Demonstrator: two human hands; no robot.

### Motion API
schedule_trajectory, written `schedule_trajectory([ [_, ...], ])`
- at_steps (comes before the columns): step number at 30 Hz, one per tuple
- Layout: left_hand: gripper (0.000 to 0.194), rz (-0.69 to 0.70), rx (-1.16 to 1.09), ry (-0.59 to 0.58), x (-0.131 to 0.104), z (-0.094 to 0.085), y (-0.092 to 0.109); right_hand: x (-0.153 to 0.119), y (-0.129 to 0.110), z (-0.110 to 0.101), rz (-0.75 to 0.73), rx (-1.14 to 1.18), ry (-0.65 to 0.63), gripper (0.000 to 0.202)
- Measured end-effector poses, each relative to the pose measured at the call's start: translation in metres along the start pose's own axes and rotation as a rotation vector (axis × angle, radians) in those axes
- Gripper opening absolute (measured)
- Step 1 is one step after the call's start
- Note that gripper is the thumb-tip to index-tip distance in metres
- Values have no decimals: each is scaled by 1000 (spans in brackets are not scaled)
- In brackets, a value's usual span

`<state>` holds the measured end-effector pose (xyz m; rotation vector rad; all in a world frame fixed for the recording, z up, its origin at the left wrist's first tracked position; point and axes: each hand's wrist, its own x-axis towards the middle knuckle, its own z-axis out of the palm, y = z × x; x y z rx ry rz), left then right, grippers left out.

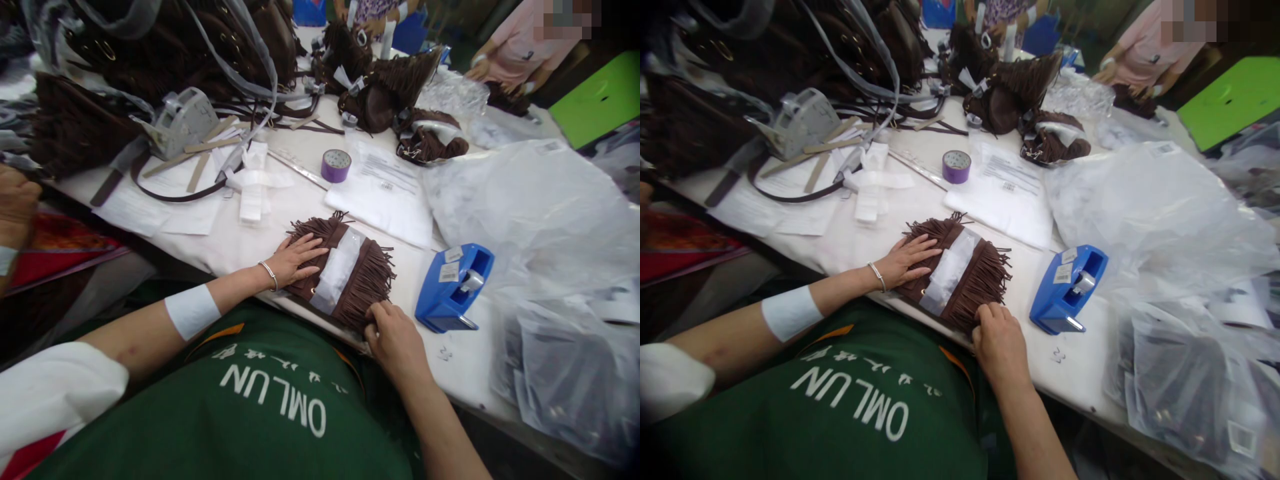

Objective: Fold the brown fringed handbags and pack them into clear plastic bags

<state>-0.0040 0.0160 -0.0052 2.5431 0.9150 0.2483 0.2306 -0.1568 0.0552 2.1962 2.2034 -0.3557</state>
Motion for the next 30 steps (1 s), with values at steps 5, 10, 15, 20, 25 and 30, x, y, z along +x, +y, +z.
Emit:
schedule_trajectory([
  [5,50,-2,-5,10,-1,0,0,-26,41,7,82,47,7,20],
  [10,49,-11,-12,4,-1,-1,2,-19,21,6,17,186,298,27],
  [15,51,-7,-4,-10,0,-3,3,15,-11,16,-250,244,203,16],
  [20,51,-4,2,-9,0,-3,2,24,-2,11,-392,154,125,15],
  [25,51,3,-21,-17,0,-3,2,33,6,-5,-483,257,-6,12],
  [30,51,1,-32,-20,0,-2,0,40,8,-10,-479,568,-117,9],
])
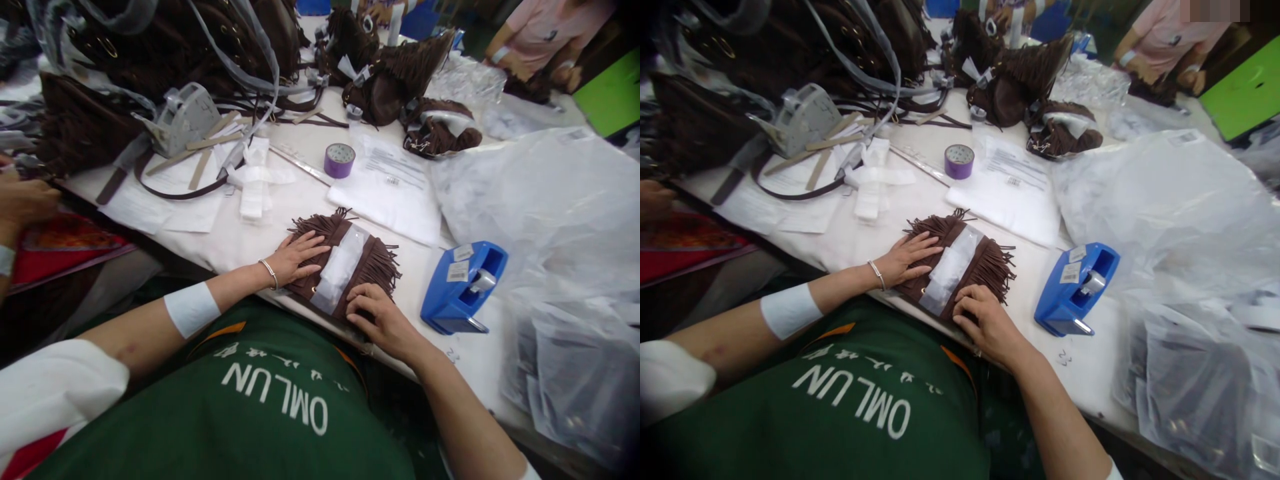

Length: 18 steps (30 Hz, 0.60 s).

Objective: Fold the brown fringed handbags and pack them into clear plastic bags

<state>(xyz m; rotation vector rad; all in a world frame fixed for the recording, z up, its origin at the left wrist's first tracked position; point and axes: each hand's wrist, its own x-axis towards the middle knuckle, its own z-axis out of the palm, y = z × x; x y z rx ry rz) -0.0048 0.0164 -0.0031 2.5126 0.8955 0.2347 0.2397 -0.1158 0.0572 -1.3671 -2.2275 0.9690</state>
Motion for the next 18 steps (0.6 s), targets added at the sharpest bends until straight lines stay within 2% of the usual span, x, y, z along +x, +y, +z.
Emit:
schedule_trajectory([
  [3,51,6,-5,-5,0,0,-1,-3,0,-4,46,63,-31,9],
  [8,50,-8,-16,-5,1,-1,2,-20,11,-17,115,-17,-33,11],
  [12,50,-10,-9,-7,1,0,0,-59,32,-22,214,-107,26,15],
  [14,50,-8,2,-19,0,-1,-1,-82,35,-18,320,-204,31,19],
  [16,49,-23,34,-13,-1,-5,2,-95,27,-10,465,-404,132,30],
  [18,46,-55,91,62,-1,-12,11,-88,8,3,546,-587,337,49],
])
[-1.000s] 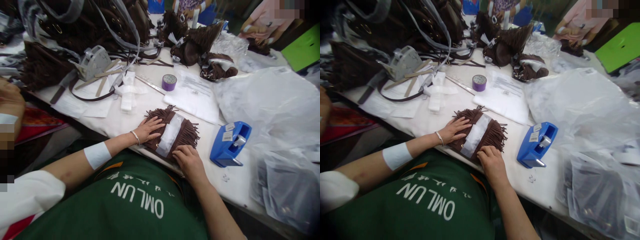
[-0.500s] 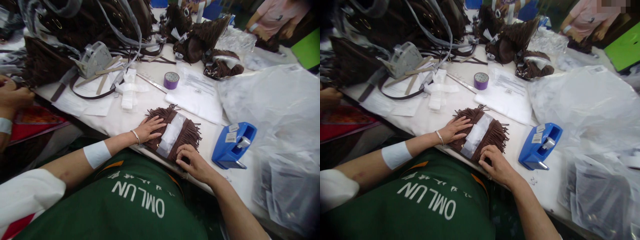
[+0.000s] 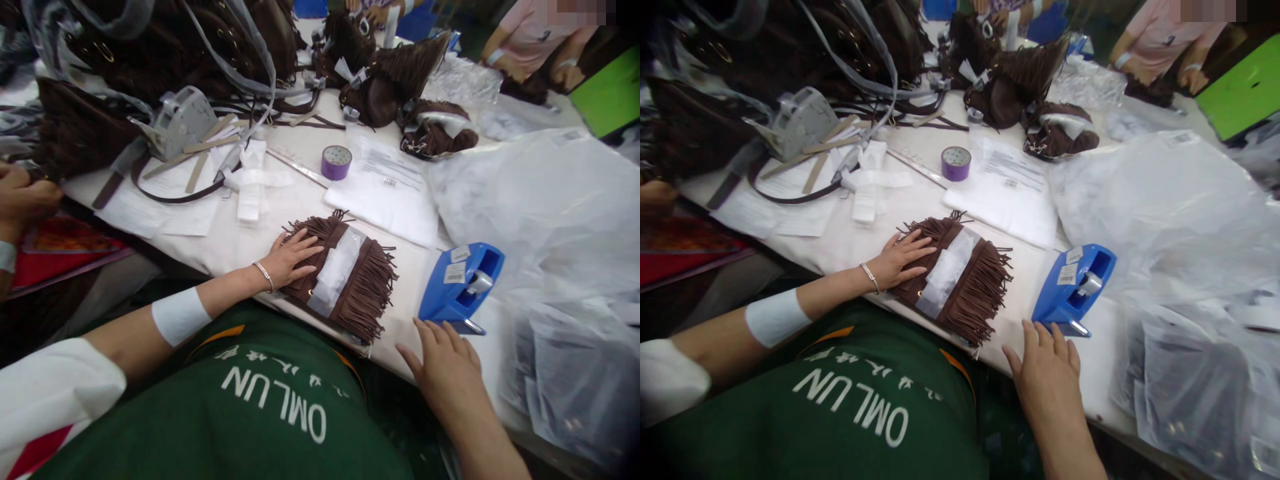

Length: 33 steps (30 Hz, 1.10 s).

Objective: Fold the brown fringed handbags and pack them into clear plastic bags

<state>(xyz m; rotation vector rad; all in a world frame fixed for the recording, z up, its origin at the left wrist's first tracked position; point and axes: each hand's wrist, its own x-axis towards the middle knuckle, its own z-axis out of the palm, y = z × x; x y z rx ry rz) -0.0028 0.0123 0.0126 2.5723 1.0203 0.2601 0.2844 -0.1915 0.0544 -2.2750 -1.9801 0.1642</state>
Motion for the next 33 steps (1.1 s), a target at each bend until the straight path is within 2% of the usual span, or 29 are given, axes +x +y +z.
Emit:
schedule_trajectory([
  [2,45,5,54,111,1,-6,13,6,-37,3,1,23,178,61],
  [3,46,30,73,150,1,-7,20,12,-56,8,-35,77,219,64],
  [5,47,91,87,152,2,-4,29,25,-86,23,-107,166,239,66],
  [7,47,74,84,94,-1,1,25,31,-95,42,-134,198,202,65],
  [10,42,-61,58,26,-9,2,-1,23,-73,60,-104,219,105,55],
  [12,38,-145,25,68,-11,-6,-21,19,-50,54,-62,270,116,49],
  [14,37,-177,-24,163,-3,-18,-31,27,-35,37,-20,341,214,46],
  [16,35,-128,-78,227,20,-26,-31,54,-31,19,-1,408,311,46],
  [18,33,-12,-109,215,54,-29,-25,95,-32,10,-23,468,324,47],
  [20,30,99,-112,126,91,-25,-21,137,-33,12,-62,510,245,49],
  [22,29,193,-80,-10,124,-18,-23,169,-30,22,-119,472,118,47],
  [25,27,290,-25,-143,152,-14,-38,188,-19,36,-198,351,-4,39],
  [28,29,345,-5,-135,154,-22,-54,181,-7,44,-235,266,0,35],
  [31,33,368,63,-120,139,-35,-63,165,1,44,-222,195,54,36],
  [33,36,324,108,-98,125,-43,-65,154,5,42,-189,177,101,35],
])
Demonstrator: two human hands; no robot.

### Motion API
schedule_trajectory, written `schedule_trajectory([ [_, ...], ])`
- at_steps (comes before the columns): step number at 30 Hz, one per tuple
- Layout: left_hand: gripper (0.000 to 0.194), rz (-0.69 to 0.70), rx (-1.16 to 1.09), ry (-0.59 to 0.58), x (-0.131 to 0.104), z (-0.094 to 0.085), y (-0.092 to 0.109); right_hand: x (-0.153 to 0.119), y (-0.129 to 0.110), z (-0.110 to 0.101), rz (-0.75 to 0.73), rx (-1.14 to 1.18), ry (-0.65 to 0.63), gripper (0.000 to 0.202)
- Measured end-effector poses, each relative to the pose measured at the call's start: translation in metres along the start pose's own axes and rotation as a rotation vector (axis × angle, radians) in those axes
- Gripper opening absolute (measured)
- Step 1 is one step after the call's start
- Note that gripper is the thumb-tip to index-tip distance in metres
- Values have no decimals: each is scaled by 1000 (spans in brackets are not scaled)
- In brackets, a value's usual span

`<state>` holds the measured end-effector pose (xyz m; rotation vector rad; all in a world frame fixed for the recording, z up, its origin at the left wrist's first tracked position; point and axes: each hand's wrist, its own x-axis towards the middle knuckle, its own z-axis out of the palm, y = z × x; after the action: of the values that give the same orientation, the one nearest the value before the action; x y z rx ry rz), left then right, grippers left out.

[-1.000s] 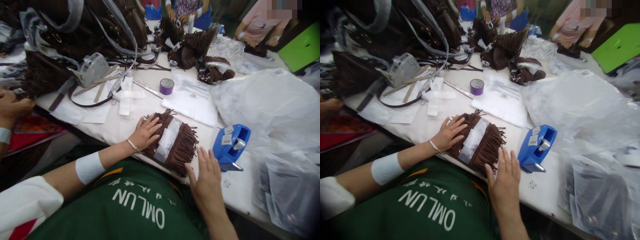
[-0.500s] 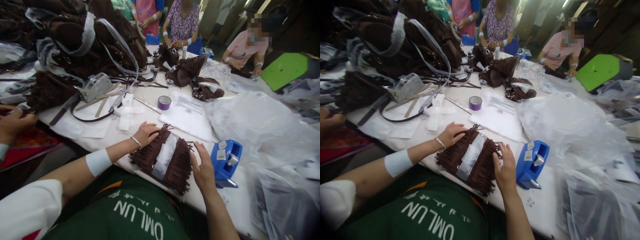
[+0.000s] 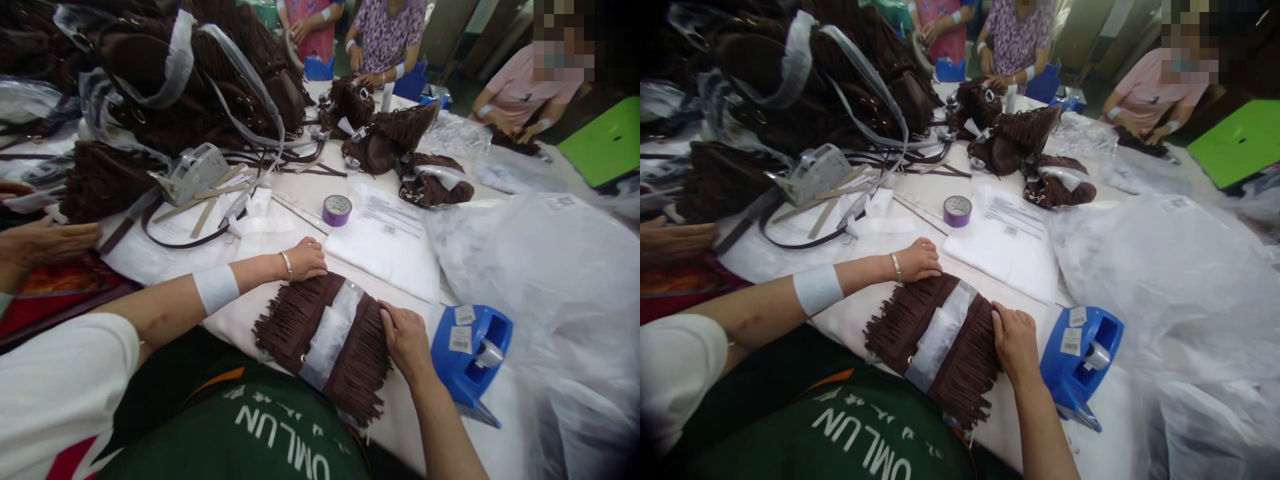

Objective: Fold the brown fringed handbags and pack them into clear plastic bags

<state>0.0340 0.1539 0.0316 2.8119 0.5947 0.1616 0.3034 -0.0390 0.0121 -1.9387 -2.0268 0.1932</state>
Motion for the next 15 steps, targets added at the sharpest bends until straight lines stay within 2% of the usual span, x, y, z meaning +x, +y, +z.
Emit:
schedule_trajectory([
  [3,38,-96,19,77,-24,-3,4,-14,1,-5,33,-1,63,32],
  [7,34,-308,-67,165,-48,8,7,-30,5,-1,160,136,122,31],
  [10,31,-454,-121,153,-60,19,5,-40,10,5,275,271,28,36],
  [13,30,-489,-105,122,-70,23,-3,-49,17,1,348,416,-32,38],
  [15,29,-486,-87,71,-78,19,-10,-51,23,-8,373,501,-74,38],
])
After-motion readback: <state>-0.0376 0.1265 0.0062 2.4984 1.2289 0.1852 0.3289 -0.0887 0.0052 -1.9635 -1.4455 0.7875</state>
